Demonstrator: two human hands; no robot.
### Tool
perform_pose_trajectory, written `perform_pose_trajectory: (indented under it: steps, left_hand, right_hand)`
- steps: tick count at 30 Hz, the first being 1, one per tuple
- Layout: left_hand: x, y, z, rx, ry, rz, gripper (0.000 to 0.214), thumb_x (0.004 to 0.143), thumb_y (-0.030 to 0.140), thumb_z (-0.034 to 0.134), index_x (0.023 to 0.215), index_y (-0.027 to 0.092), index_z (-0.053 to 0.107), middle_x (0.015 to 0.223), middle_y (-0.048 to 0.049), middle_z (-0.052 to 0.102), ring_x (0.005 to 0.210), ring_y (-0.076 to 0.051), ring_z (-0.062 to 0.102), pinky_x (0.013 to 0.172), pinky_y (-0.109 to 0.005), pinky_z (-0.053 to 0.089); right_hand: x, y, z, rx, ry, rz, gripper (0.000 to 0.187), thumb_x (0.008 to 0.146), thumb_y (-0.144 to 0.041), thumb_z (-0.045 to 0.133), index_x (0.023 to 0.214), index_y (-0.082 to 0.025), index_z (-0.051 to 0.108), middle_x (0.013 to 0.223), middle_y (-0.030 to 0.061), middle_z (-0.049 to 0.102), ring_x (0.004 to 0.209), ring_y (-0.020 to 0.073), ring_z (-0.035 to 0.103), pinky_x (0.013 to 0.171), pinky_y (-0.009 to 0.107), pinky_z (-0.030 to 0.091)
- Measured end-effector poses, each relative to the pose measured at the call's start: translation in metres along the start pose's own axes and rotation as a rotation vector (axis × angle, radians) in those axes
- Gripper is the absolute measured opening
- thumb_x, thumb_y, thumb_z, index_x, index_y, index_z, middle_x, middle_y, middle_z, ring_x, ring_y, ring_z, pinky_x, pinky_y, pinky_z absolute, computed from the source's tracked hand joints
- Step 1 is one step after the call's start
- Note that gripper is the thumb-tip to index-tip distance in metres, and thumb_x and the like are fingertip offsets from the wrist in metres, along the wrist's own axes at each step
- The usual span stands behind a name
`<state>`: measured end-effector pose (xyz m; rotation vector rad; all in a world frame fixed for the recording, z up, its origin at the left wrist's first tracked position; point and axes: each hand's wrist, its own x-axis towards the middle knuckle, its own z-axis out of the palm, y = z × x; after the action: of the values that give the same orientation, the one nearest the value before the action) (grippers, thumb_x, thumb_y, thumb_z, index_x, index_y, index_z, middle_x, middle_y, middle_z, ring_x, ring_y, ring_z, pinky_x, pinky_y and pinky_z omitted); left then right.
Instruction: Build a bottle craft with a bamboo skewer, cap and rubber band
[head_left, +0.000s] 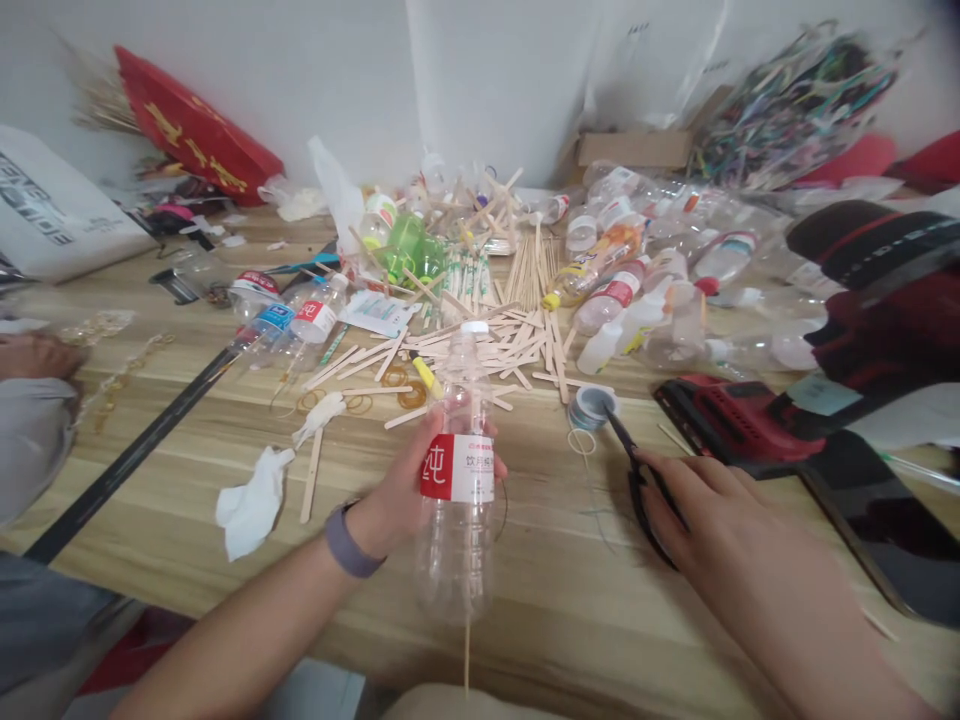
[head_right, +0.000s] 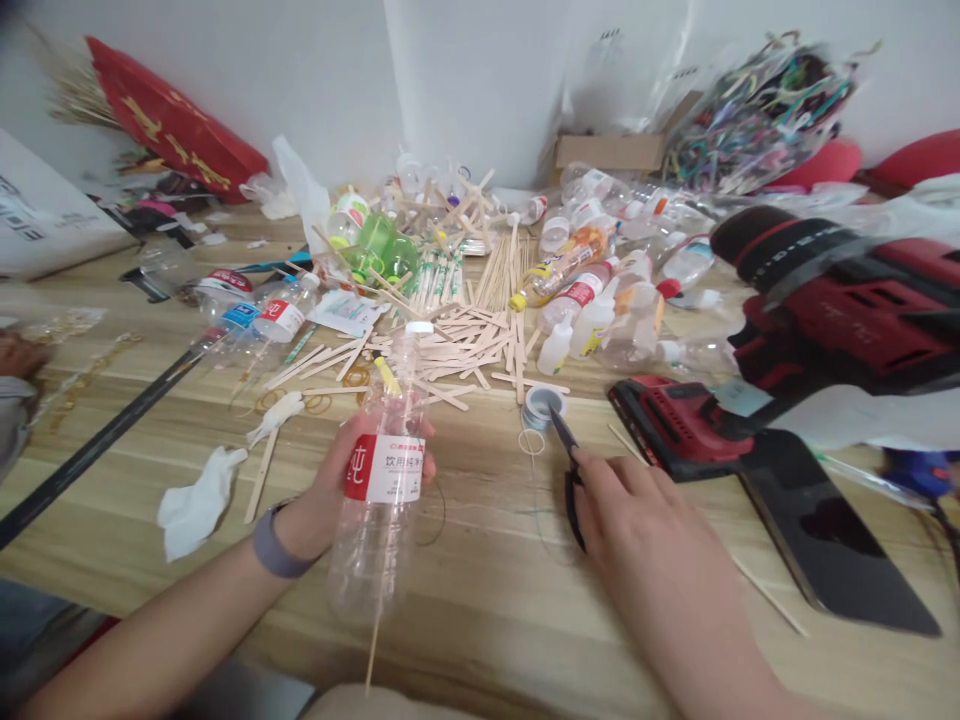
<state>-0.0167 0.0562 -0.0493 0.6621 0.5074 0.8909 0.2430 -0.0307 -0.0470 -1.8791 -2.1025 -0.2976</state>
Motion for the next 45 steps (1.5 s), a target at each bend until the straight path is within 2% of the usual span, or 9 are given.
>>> perform_pose_trajectory:
  steps: [6, 11, 14, 18, 24, 30, 33, 37, 45]
  left_hand:
    - [0.002, 0.001, 0.005, 0.047, -0.006, -0.028, 0.053, 0.077, 0.063, 0.061, 0.096, 0.014, 0.062, 0.073, -0.0071, 0.072, 0.06, -0.019, 0.068, 0.047, -0.023, 0.05]
    - [0.001, -0.003, 0.017, -0.007, 0.001, -0.018, 0.049, 0.082, 0.06, 0.056, 0.096, 0.014, 0.064, 0.075, -0.0057, 0.072, 0.064, -0.019, 0.069, 0.054, -0.024, 0.051]
    - [-0.001, -0.005, 0.021, -0.028, -0.039, -0.052, 0.055, 0.08, 0.065, 0.055, 0.096, 0.012, 0.065, 0.075, -0.0084, 0.073, 0.062, -0.019, 0.068, 0.054, -0.024, 0.05]
    - [-0.005, -0.007, 0.02, -0.054, -0.066, -0.041, 0.053, 0.08, 0.062, 0.058, 0.096, 0.012, 0.066, 0.08, -0.01, 0.074, 0.065, -0.017, 0.068, 0.057, -0.022, 0.051]
    - [-0.009, -0.016, 0.019, -0.204, -0.09, -0.031, 0.043, 0.076, 0.052, 0.07, 0.106, 0.021, 0.066, 0.098, -0.0035, 0.072, 0.085, -0.023, 0.071, 0.067, -0.027, 0.056]
    - [-0.002, -0.032, 0.01, -0.199, -0.251, -0.142, 0.058, 0.076, 0.066, 0.061, 0.108, 0.018, 0.064, 0.088, -0.0063, 0.07, 0.063, -0.017, 0.067, 0.048, -0.02, 0.047]
    - [0.003, -0.033, 0.008, -0.156, -0.221, -0.112, 0.053, 0.075, 0.061, 0.065, 0.113, 0.024, 0.059, 0.09, -0.004, 0.07, 0.062, -0.018, 0.068, 0.045, -0.021, 0.048]
    - [0.006, -0.035, 0.011, -0.055, -0.186, -0.081, 0.052, 0.08, 0.059, 0.062, 0.12, 0.027, 0.052, 0.086, -0.0063, 0.072, 0.064, -0.021, 0.071, 0.05, -0.025, 0.051]
    - [0.009, -0.039, 0.014, 0.016, -0.178, -0.18, 0.063, 0.077, 0.06, 0.065, 0.126, 0.024, 0.049, 0.086, -0.0076, 0.071, 0.058, -0.021, 0.069, 0.046, -0.026, 0.051]
  right_hand:
    - [0.018, -0.033, -0.006, 0.238, 0.07, -0.121, 0.03, 0.092, -0.034, 0.045, 0.097, -0.015, 0.068, 0.087, 0.0133, 0.072, 0.08, 0.0308, 0.065, 0.071, 0.045, 0.049]
    - [0.021, -0.068, 0.006, 1.085, -0.394, 0.143, 0.044, 0.086, -0.034, 0.051, 0.128, -0.021, 0.051, 0.102, 0.0099, 0.069, 0.061, 0.015, 0.06, 0.056, 0.03, 0.049]
    - [0.019, -0.075, 0.012, 1.459, -0.585, 0.273, 0.046, 0.084, -0.043, 0.052, 0.124, -0.019, 0.052, 0.078, 0.0024, 0.063, 0.059, 0.0139, 0.055, 0.057, 0.028, 0.046]
    - [0.011, -0.063, 0.012, 1.329, -0.617, 0.245, 0.036, 0.089, -0.049, 0.046, 0.095, -0.018, 0.064, 0.053, -0.0064, 0.039, 0.049, 0.011, 0.038, 0.049, 0.025, 0.03]
    - [0.001, -0.052, 0.006, 1.115, -0.684, 0.164, 0.034, 0.092, -0.042, 0.038, 0.087, -0.019, 0.062, 0.055, -0.0049, 0.037, 0.051, 0.0121, 0.035, 0.048, 0.025, 0.027]
    - [0.004, -0.052, 0.004, 1.001, -0.686, 0.036, 0.027, 0.088, -0.027, 0.041, 0.087, -0.02, 0.068, 0.072, 0.0015, 0.064, 0.065, 0.0152, 0.053, 0.059, 0.025, 0.039]
    - [0.026, -0.037, -0.002, 1.025, -0.553, 0.184, 0.027, 0.082, -0.035, 0.056, 0.1, -0.022, 0.07, 0.092, 0.0056, 0.071, 0.071, 0.019, 0.058, 0.066, 0.031, 0.043]
    - [0.068, -0.025, -0.007, 1.432, -0.2, 0.541, 0.036, 0.078, -0.05, 0.065, 0.101, -0.023, 0.071, 0.104, 0.0068, 0.071, 0.098, 0.0245, 0.061, 0.088, 0.036, 0.042]
    - [0.107, -0.05, 0.004, 1.791, -0.207, 0.467, 0.035, 0.082, -0.056, 0.059, 0.088, -0.024, 0.071, 0.101, 0.0067, 0.074, 0.095, 0.0218, 0.066, 0.091, 0.036, 0.046]
